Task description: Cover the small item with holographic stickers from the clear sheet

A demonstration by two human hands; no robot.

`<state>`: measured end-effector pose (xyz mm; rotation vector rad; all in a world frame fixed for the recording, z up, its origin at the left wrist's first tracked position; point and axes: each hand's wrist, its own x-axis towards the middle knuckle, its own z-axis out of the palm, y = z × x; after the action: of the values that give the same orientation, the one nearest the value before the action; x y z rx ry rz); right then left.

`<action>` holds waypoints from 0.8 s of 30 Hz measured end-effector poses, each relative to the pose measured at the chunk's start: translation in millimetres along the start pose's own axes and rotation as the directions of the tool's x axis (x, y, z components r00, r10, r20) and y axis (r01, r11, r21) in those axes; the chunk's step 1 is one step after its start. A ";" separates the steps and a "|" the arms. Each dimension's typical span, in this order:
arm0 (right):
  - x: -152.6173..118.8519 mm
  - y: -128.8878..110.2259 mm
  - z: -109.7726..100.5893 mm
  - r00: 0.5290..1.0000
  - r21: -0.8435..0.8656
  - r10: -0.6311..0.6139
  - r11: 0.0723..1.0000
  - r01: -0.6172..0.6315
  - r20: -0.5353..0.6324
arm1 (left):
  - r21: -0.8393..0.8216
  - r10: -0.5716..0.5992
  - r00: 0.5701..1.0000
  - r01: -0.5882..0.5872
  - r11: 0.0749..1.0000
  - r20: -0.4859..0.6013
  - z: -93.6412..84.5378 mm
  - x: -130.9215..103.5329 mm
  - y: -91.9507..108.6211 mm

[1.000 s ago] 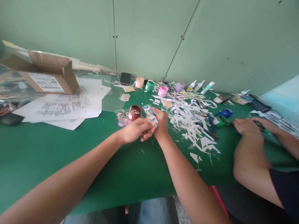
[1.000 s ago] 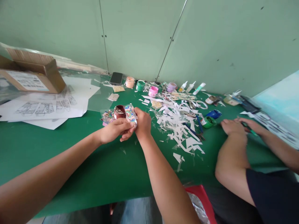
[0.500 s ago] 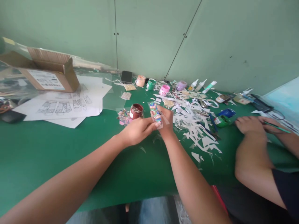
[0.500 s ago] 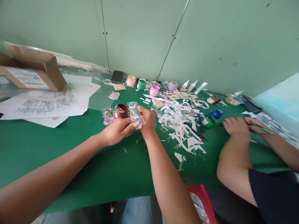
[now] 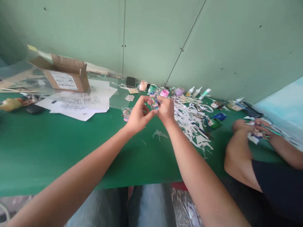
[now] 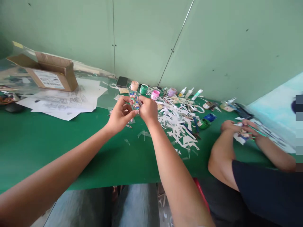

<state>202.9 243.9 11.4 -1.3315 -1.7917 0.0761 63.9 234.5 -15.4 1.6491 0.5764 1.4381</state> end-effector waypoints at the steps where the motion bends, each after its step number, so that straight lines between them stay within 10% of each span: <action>1: 1.1 -5.1 -3.4 1.000 -0.001 -0.006 1.000 0.006 0.004 | -0.023 0.030 0.999 -0.031 0.999 -0.029 1.3 -0.5 2.3; 7: -31.1 -49.5 -28.3 0.999 0.041 -0.014 0.999 0.016 -0.030 | 0.003 0.097 0.995 -0.097 0.995 -0.038 14.6 -34.6 52.4; 16: -151.1 -125.3 -61.4 0.996 0.239 0.093 0.967 -0.088 -0.008 | 0.111 0.138 0.988 -0.145 0.983 0.061 20.1 -133.3 143.0; 20: -185.6 -159.5 -72.0 0.986 0.271 0.164 0.948 -0.165 0.027 | 0.116 0.015 0.991 0.001 0.993 -0.135 28.1 -167.3 169.6; 24: -207.0 -187.6 -90.4 0.991 0.333 0.124 0.933 -0.136 0.058 | -0.192 -0.278 0.898 0.224 0.956 -0.340 35.6 -187.8 199.3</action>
<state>131.6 -39.7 39.2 -1.2022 -1.6290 0.4621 17.4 -31.1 44.4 1.1471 0.8373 1.5589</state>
